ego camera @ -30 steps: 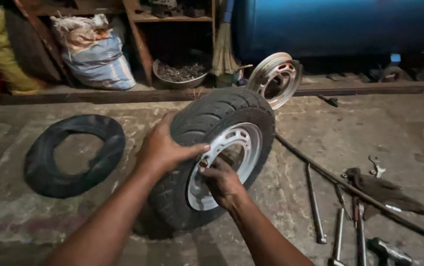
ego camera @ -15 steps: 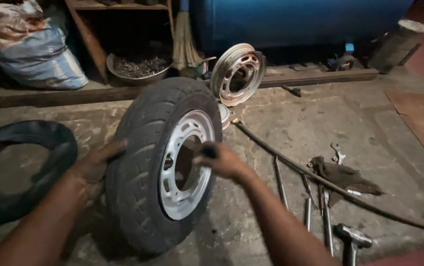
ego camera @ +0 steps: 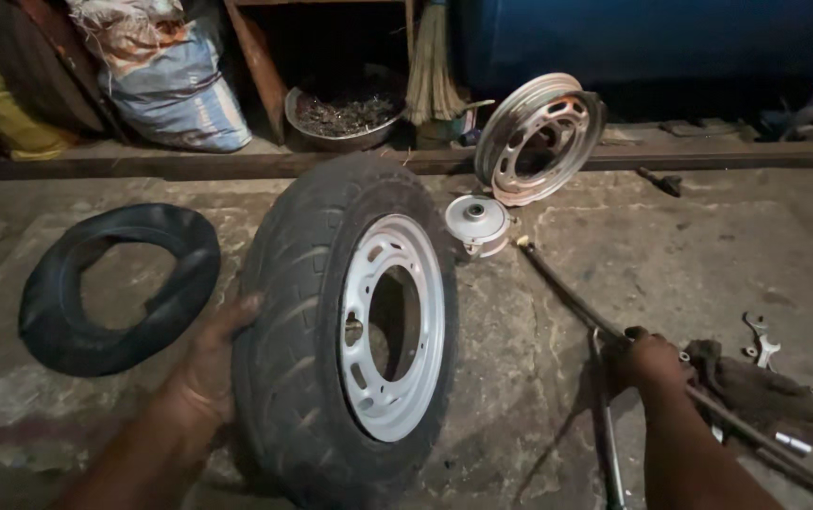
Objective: The person uses a tire lever and their hands to seat a tire onto a metal wheel rim, then inserts and secures a valve stem before performing a final check of the assembly.
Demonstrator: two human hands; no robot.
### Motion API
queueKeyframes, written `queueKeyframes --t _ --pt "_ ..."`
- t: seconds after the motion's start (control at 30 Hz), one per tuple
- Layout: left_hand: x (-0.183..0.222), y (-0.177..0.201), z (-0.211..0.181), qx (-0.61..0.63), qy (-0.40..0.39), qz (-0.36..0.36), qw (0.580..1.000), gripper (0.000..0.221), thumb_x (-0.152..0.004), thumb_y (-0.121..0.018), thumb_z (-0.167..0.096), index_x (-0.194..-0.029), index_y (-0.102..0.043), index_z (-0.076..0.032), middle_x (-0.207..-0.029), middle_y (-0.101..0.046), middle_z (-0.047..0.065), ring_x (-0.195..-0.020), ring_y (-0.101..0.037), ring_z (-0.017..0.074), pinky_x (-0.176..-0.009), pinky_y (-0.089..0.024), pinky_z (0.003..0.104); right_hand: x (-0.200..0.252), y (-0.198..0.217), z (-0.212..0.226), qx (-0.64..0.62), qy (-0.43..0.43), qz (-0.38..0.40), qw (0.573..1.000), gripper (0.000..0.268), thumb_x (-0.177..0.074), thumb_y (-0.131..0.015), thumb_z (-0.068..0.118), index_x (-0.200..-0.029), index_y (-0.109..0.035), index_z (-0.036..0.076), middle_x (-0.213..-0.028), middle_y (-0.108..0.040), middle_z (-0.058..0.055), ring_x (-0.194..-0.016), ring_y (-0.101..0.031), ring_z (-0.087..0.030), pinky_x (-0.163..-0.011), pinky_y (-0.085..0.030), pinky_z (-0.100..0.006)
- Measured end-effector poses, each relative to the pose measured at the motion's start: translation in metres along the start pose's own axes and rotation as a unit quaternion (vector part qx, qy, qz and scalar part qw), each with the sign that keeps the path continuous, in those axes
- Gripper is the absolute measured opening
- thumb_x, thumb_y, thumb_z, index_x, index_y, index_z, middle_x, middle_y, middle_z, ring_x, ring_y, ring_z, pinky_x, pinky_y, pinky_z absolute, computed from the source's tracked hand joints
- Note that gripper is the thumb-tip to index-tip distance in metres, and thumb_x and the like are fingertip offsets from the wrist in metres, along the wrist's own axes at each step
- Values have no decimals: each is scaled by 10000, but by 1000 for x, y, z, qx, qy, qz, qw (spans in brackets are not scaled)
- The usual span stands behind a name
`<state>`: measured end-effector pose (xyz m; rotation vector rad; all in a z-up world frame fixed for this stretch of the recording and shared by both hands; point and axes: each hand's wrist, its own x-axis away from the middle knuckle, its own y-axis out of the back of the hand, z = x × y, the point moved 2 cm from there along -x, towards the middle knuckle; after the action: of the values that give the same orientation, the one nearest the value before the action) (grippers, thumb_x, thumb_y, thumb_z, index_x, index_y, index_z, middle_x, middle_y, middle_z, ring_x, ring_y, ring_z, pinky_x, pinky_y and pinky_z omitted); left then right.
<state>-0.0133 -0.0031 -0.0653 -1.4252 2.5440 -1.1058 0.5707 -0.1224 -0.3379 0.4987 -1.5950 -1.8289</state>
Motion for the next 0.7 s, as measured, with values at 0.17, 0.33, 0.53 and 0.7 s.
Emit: queueKeyframes --t 0.17,0.33,0.53,0.7 --pt "-1 11 2 6 -6 -87 996 786 -743 -696 -450 -1421 -565 -73 -1203 -708 197 -1030 -703 370 -880 -567 538 0 72 5 30 -39 -2 999 454 -946 -616 506 -1309 -715 253 -1403 -640 -98 -1293 -583 -360 -1043 -447 -567" --pt "-11 19 1 15 -81 -11 997 791 -768 -728 -407 -1455 -535 -66 -1239 -682 170 -1070 -677 337 -967 -532 538 40 206 17 -218 39 217 951 535 -843 -812 400 -1265 -696 93 -938 -712 -176 -745 -610 -228 -659 -500 -407" --pt "-25 23 1 -11 -11 21 1000 721 -764 -716 -366 -1387 -581 -30 -1197 -727 179 -1051 -703 332 -926 -567 490 133 252 214 -211 222 165 938 521 -864 -721 346 -1320 -679 96 -925 -759 -112 -708 -605 -184 -666 -524 -374" --pt "-22 30 6 -27 -63 -4 998 723 -791 -723 -347 -1376 -598 57 -1233 -715 221 -1053 -699 363 -951 -551 495 193 227 260 -295 286 212 887 497 -937 -635 374 -1377 -620 143 -911 -720 -38 -733 -629 -97 -643 -534 -288"
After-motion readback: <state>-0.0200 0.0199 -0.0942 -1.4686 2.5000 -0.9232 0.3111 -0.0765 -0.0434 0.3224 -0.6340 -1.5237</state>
